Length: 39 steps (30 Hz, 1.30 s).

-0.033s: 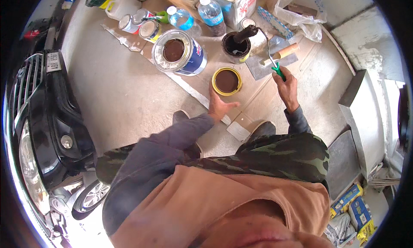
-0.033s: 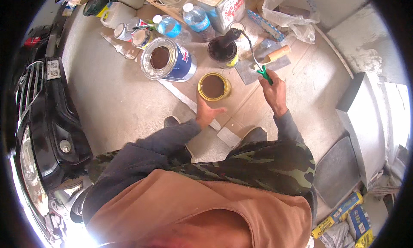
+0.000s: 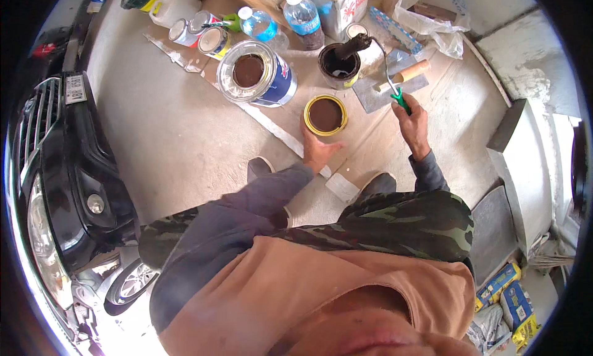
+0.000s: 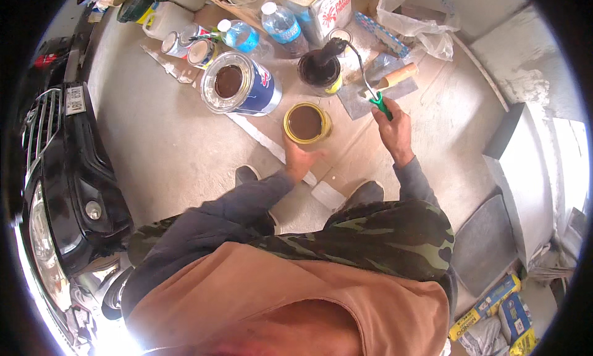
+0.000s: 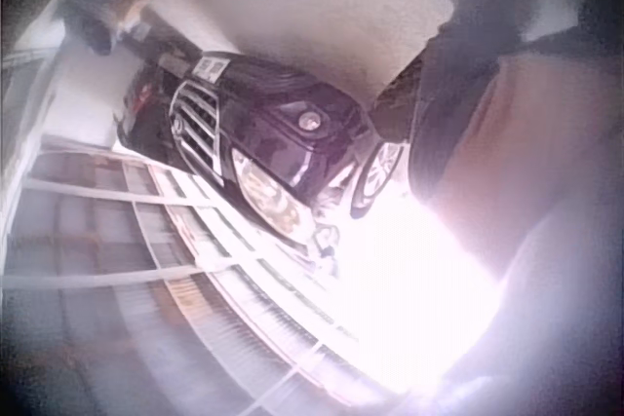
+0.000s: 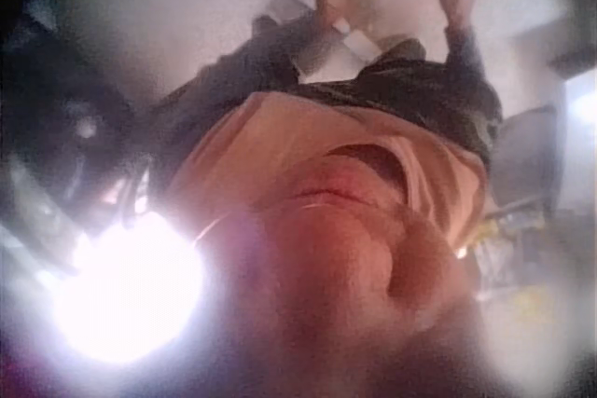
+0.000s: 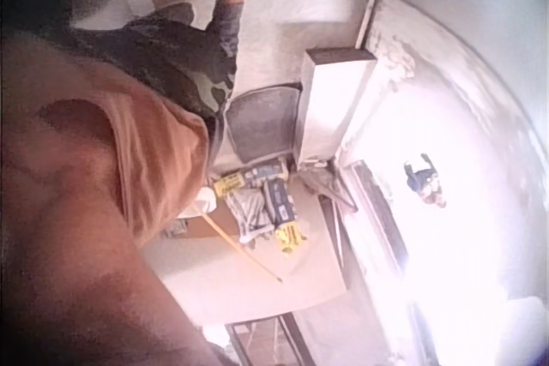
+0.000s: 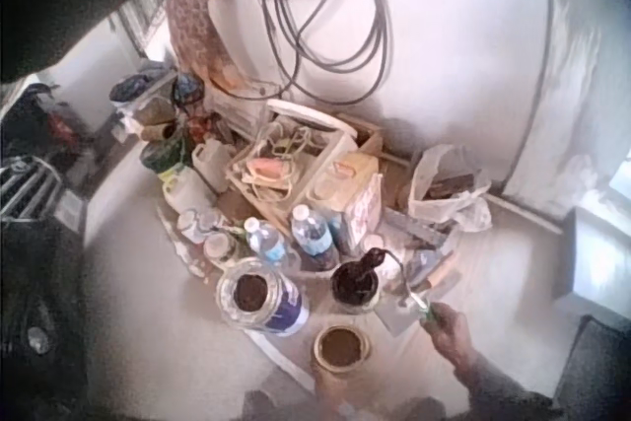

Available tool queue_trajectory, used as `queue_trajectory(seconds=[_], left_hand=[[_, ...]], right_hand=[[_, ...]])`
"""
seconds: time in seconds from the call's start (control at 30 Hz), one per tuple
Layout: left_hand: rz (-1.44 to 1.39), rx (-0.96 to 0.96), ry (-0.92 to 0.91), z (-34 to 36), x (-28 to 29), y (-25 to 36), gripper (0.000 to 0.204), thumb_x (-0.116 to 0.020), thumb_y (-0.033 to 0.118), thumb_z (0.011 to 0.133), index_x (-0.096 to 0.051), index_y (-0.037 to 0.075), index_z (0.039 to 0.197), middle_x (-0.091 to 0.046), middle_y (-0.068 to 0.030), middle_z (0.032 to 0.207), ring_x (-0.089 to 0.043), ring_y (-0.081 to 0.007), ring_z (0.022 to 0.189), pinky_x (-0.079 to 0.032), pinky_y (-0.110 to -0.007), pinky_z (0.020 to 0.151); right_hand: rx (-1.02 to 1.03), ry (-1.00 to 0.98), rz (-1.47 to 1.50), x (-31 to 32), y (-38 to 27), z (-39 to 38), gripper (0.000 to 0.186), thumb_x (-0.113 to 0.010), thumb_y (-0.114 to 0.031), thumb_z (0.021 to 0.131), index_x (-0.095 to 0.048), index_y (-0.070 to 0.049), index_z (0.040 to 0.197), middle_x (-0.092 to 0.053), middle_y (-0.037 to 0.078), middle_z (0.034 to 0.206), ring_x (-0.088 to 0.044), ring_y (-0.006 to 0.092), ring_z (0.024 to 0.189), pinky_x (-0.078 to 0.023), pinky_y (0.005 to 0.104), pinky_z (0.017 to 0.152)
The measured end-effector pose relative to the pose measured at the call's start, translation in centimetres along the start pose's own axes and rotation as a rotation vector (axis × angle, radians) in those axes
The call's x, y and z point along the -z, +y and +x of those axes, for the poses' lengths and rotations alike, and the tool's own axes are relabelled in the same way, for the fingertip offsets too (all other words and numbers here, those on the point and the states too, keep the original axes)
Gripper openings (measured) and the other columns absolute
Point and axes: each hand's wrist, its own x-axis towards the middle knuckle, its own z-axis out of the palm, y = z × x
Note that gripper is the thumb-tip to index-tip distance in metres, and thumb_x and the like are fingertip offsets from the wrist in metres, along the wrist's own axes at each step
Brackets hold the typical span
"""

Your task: The person opens a paint can, stirs the contents with a green-handled tool, and pours paint into another container. They handle multiple paint cans and a stirrer while working at a cluttered table.

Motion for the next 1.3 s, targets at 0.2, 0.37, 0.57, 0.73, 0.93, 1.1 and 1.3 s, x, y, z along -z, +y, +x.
queue_trajectory(seconds=[0.2,0.37,0.57,0.73,0.93,1.1,1.3], left_hand=[[-0.339,0.021,0.296,1.2,-5.2,0.0,0.147,-0.102,0.041,0.056,-0.008,-0.002,0.159,-0.031,-0.0212,0.157,-0.036,-0.0352,0.145,-0.031,-0.048,0.123],[-0.208,0.062,0.33,2.6,-4.8,0.2,0.13,-0.098,0.018,0.061,-0.012,0.0,0.157,-0.036,-0.0198,0.153,-0.042,-0.0333,0.141,-0.035,-0.048,0.12],[-0.268,-0.097,0.226,3.7,-2.4,0.2,0.12,-0.093,0.013,0.065,-0.015,0.001,0.156,-0.037,-0.0189,0.153,-0.043,-0.0311,0.142,-0.034,-0.046,0.121],[-0.308,-0.135,0.183,4.7,-0.5,0.9,0.123,-0.092,0.01,0.063,-0.013,0.004,0.156,-0.036,-0.018,0.154,-0.042,-0.0317,0.142,-0.035,-0.047,0.122],[-0.34,-0.139,0.179,5.2,3.3,2.7,0.122,-0.093,0.01,0.062,-0.015,0.007,0.155,-0.038,-0.0174,0.152,-0.046,-0.0317,0.14,-0.041,-0.048,0.119],[-0.347,-0.209,0.148,6.8,4.6,4.4,0.116,-0.09,0.011,0.067,-0.016,0.007,0.156,-0.039,-0.0167,0.152,-0.046,-0.0304,0.14,-0.043,-0.047,0.118],[-0.412,-0.235,0.108,8.5,4.1,5.3,0.11,-0.089,0.014,0.07,-0.02,0.007,0.155,-0.041,-0.016,0.151,-0.047,-0.0299,0.14,-0.042,-0.046,0.119]], right_hand=[[-0.006,-0.073,-0.024,0.5,0.3,0.8,0.041,-0.073,-0.022,0.093,-0.067,0.005,0.122,-0.068,0.015,0.077,-0.061,0.0176,0.067,-0.05,0.0352,0.063],[0.058,-0.104,-0.05,1.0,0.7,2.1,0.04,-0.072,-0.024,0.093,-0.067,0.005,0.12,-0.069,0.021,0.082,-0.067,0.0228,0.071,-0.052,0.0367,0.066],[0.023,-0.129,-0.057,1.5,1.0,2.7,0.039,-0.073,-0.026,0.092,-0.069,-0.001,0.123,-0.073,0.023,0.093,-0.073,0.0372,0.084,-0.055,0.043,0.073],[0.048,-0.09,-0.039,1.5,0.7,2.6,0.042,-0.071,-0.029,0.093,-0.069,-0.001,0.124,-0.074,0.022,0.095,-0.073,0.037,0.084,-0.055,0.0435,0.075],[0.024,-0.105,-0.021,2.1,0.1,2.3,0.043,-0.071,-0.03,0.093,-0.069,-0.002,0.125,-0.074,0.022,0.096,-0.073,0.0372,0.085,-0.054,0.0443,0.074],[0.016,-0.099,-0.009,2.0,0.2,2.4,0.043,-0.072,-0.03,0.093,-0.068,-0.001,0.125,-0.074,0.021,0.094,-0.073,0.0351,0.082,-0.054,0.0431,0.074],[0.021,-0.07,0.118,2.3,-0.2,2.5,0.042,-0.071,-0.024,0.094,-0.067,0.002,0.126,-0.07,0.018,0.088,-0.067,0.0232,0.079,-0.052,0.0365,0.075]])
